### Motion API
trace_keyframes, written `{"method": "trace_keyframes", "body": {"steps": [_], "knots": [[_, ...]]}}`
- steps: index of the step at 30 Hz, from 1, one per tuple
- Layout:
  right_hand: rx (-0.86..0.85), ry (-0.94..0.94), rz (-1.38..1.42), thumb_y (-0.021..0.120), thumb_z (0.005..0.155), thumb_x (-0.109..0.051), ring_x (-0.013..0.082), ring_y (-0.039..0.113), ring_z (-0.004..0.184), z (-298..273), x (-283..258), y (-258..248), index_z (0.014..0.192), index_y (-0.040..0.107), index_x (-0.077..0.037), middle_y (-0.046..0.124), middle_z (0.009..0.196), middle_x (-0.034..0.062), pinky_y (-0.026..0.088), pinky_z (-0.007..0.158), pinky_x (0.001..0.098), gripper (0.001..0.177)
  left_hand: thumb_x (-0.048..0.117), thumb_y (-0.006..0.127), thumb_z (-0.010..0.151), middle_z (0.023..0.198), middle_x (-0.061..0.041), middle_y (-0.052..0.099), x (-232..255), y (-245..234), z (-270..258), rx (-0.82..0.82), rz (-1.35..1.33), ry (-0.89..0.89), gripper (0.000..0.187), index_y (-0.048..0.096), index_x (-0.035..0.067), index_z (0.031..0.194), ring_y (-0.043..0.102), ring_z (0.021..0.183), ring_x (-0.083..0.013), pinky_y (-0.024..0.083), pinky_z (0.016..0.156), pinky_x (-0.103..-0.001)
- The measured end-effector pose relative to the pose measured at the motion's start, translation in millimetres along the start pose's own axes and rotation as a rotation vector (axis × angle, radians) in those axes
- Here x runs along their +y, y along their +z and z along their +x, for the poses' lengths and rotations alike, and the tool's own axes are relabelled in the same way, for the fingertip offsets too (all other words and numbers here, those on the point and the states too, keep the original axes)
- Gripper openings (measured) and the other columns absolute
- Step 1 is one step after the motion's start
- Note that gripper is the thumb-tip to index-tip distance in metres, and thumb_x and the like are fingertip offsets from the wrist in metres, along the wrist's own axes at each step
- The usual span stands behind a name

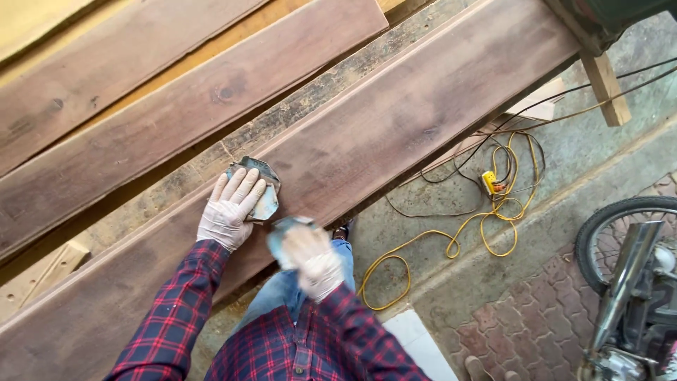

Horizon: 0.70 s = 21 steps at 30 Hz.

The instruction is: The person sands a long wooden plank using a green electric sander, then switches to manual sanding with sandpaper. The person moves along the plank, smoothing its surface.

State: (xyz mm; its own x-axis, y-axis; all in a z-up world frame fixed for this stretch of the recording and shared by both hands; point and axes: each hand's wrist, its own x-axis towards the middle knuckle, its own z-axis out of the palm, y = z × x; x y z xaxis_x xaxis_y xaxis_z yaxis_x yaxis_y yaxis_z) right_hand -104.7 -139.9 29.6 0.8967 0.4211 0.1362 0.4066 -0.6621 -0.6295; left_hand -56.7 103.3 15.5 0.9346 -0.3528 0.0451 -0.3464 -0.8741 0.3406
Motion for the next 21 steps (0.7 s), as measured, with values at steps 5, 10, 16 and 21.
{"method": "trace_keyframes", "body": {"steps": [5, 10, 16, 21], "knots": [[0.467, 0.083, -0.268, 0.061, 0.097, 0.001, 0.0357, 0.061, 0.133, 4, 151, -39, 0.133, 0.069, -0.006, 0.067, 0.138, 0.0199, 0.044, 0.121, 0.0492, 0.038, 0.017, 0.080, 0.072, 0.156, -0.008, 0.051, -2, 5, -5, 0.004, 0.019, 0.000, 0.078, 0.056, 0.015, 0.146, 0.045, 0.146, -0.0294, 0.032, 0.125, -0.050], [0.610, 0.147, -0.169, 0.062, 0.097, -0.005, 0.0374, 0.059, 0.136, -19, 96, 38, 0.140, 0.058, 0.001, 0.061, 0.144, 0.0252, 0.042, 0.123, 0.0486, 0.044, 0.020, 0.081, 0.067, 0.154, -0.010, 0.051, 1, -3, 2, -0.018, 0.010, 0.001, 0.080, 0.056, 0.014, 0.143, 0.045, 0.144, -0.0312, 0.031, 0.122, -0.051], [0.442, -0.070, 0.048, 0.058, 0.096, -0.004, 0.0286, 0.062, 0.127, -8, 52, 13, 0.132, 0.063, -0.007, 0.066, 0.133, 0.0153, 0.051, 0.118, 0.0467, 0.036, 0.022, 0.081, 0.070, 0.155, -0.008, 0.052, -3, 4, -2, -0.013, 0.032, -0.003, 0.080, 0.055, 0.016, 0.145, 0.045, 0.145, -0.0299, 0.031, 0.124, -0.050], [0.587, 0.270, 1.055, 0.060, 0.108, -0.004, 0.0325, 0.059, 0.126, 10, 135, -4, 0.133, 0.065, -0.003, 0.061, 0.136, 0.0216, 0.052, 0.115, 0.0466, 0.026, 0.027, 0.083, 0.068, 0.153, -0.009, 0.051, 3, -1, -1, -0.025, 0.018, -0.016, 0.082, 0.055, 0.016, 0.144, 0.045, 0.144, -0.0310, 0.030, 0.123, -0.052]]}}
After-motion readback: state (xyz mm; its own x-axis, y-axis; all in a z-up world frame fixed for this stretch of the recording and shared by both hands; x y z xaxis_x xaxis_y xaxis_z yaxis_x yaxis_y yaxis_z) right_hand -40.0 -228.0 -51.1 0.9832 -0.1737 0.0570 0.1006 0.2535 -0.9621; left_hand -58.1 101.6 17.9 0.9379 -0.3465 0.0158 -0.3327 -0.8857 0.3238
